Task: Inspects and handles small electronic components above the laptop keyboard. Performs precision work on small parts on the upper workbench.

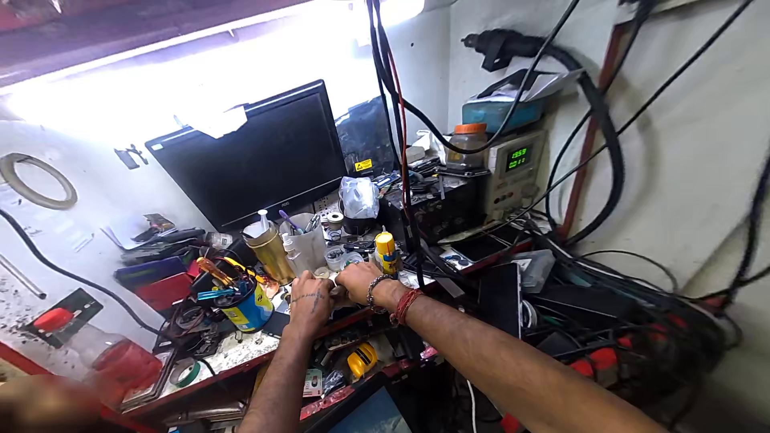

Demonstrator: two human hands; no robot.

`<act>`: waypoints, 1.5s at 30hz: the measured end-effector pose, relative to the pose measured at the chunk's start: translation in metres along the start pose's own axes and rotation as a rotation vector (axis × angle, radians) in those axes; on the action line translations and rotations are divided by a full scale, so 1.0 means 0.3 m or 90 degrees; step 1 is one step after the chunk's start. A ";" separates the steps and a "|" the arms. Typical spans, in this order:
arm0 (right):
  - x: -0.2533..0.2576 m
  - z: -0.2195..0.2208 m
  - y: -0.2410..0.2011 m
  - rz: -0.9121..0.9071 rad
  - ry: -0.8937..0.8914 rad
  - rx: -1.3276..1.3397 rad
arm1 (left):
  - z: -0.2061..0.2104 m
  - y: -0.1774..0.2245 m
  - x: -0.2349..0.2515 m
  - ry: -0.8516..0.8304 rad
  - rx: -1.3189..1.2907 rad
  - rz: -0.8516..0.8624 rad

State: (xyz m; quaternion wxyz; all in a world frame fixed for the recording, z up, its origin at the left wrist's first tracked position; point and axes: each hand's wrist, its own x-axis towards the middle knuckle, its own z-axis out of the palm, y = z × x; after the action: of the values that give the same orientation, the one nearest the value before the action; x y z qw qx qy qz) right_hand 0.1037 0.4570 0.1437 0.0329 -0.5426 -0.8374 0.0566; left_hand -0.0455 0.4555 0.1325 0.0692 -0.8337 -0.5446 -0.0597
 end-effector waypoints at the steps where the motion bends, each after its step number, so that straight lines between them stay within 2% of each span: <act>1: -0.001 -0.003 -0.001 0.002 0.001 0.001 | -0.002 0.001 -0.002 0.004 -0.003 0.001; 5: -0.012 -0.029 -0.008 0.003 -0.014 -0.011 | 0.010 -0.006 -0.004 0.054 -0.022 0.034; 10: -0.007 -0.044 0.002 -0.003 -0.030 -0.023 | -0.010 0.001 -0.003 0.006 0.007 0.000; 16: -0.015 -0.069 0.004 -0.035 0.019 0.002 | 0.009 -0.017 0.001 -0.034 0.030 -0.025; 22: -0.025 -0.084 -0.012 -0.035 0.008 -0.010 | 0.003 -0.025 0.001 -0.052 -0.089 -0.050; 25: -0.021 -0.072 0.003 -0.040 0.010 -0.001 | -0.001 -0.040 -0.001 -0.017 -0.133 -0.001; 28: -0.012 -0.064 0.012 -0.042 0.012 -0.005 | -0.017 -0.042 0.001 -0.022 -0.101 0.053; 31: -0.009 -0.067 0.011 -0.039 0.015 -0.003 | -0.037 -0.026 0.008 -0.042 -0.032 0.058; 39: -0.029 -0.090 -0.005 -0.015 -0.010 -0.006 | -0.028 -0.006 0.015 0.053 0.049 0.074; 45: -0.044 -0.092 -0.017 -0.020 -0.013 -0.037 | -0.023 0.005 0.016 0.061 0.057 0.074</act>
State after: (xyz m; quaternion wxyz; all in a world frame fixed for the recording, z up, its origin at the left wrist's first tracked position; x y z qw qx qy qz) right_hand 0.1077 0.4444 0.1719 0.0092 -0.5298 -0.8472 0.0376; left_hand -0.0425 0.4579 0.1401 0.1356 -0.8563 -0.4933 -0.0708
